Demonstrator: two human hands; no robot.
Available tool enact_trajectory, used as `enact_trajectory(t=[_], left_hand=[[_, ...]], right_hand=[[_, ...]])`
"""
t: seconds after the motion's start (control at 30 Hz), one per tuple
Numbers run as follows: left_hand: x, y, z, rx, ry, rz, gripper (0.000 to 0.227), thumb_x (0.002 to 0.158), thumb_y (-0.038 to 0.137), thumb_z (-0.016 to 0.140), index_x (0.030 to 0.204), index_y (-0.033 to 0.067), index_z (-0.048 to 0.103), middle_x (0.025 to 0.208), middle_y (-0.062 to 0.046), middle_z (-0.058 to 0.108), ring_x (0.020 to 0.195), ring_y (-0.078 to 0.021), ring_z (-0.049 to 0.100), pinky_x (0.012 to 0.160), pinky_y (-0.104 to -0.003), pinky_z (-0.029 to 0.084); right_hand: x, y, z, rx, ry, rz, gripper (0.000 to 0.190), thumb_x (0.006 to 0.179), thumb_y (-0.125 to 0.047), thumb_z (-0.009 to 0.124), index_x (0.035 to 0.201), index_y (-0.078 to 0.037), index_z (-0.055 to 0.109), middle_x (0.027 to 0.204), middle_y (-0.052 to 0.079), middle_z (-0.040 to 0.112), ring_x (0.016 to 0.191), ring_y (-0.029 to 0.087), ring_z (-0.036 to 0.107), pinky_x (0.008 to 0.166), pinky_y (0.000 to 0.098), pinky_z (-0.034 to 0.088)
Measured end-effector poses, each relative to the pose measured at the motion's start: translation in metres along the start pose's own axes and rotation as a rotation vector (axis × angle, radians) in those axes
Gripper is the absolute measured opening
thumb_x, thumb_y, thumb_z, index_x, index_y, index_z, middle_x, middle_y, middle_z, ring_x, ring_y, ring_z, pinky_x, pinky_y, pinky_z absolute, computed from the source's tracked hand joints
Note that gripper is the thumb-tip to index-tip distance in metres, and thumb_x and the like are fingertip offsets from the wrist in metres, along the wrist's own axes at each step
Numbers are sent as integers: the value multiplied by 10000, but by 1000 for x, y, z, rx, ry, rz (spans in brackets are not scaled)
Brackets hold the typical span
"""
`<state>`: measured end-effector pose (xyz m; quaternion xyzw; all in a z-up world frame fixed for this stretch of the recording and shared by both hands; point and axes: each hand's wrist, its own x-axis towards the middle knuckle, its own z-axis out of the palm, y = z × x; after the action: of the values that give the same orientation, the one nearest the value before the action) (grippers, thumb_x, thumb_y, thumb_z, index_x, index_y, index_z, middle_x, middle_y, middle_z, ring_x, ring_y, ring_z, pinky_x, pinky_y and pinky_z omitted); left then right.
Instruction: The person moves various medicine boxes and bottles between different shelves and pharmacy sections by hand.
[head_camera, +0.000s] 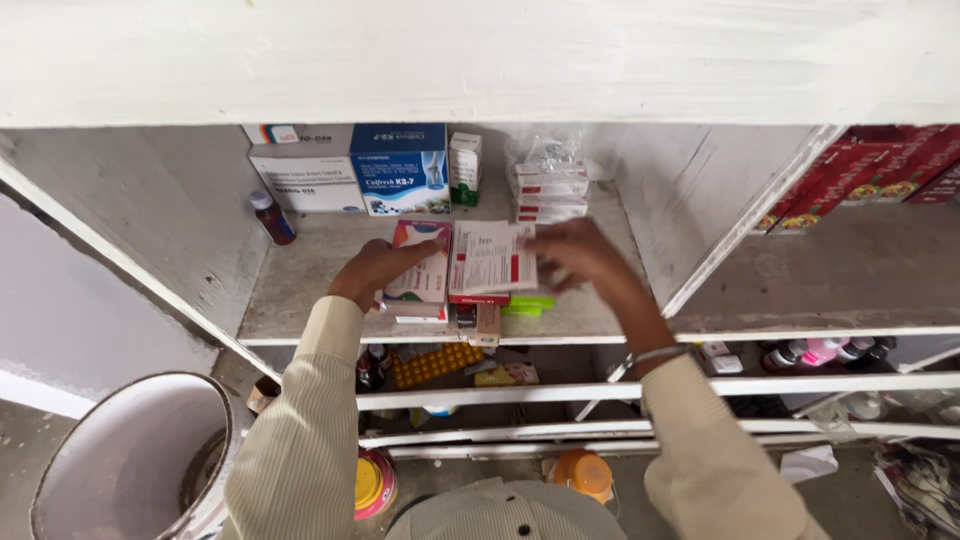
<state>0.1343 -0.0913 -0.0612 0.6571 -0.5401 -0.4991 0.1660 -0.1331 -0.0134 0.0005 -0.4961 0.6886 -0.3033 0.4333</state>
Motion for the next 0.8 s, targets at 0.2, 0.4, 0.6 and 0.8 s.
enact_trajectory(t=[0.2, 0.4, 0.6, 0.8], left_hand=[[32, -15, -16, -271, 384, 289, 921, 754, 487, 769, 1399, -91, 454, 1300, -296, 627, 1181, -363, 656, 943, -487, 545], [75, 5, -59, -413, 713, 365, 950, 881, 576, 707, 1420, -122, 356, 1397, -269, 488, 1288, -338, 494, 1084, -401, 401], [84, 35, -83, -375, 756, 214, 1095, 890, 634, 644, 1484, -95, 84, 1529, -276, 211, 1429, -394, 252, 1151, -522, 288], [153, 24, -121, 189, 956, 180, 1017, 946, 682, 552, 1548, -28, 143, 1546, -320, 213, 1426, -498, 226, 1091, -668, 294]], right_hand=[[10, 1, -7, -294, 327, -97, 571, 807, -484, 786, 1187, -61, 733, 886, 168, 798, 644, 210, 738, 528, 310, 579], [31, -14, -10, -147, 254, -308, 486, 833, -451, 719, 1156, -91, 766, 992, 125, 815, 672, 196, 714, 502, 293, 525], [52, -20, 10, -149, 207, -329, 483, 810, -404, 754, 1167, -79, 725, 1063, 118, 777, 797, 178, 759, 602, 301, 583], [69, -19, 3, -122, 145, -378, 495, 829, -405, 747, 1187, -64, 715, 1042, 140, 783, 827, 185, 778, 638, 313, 596]])
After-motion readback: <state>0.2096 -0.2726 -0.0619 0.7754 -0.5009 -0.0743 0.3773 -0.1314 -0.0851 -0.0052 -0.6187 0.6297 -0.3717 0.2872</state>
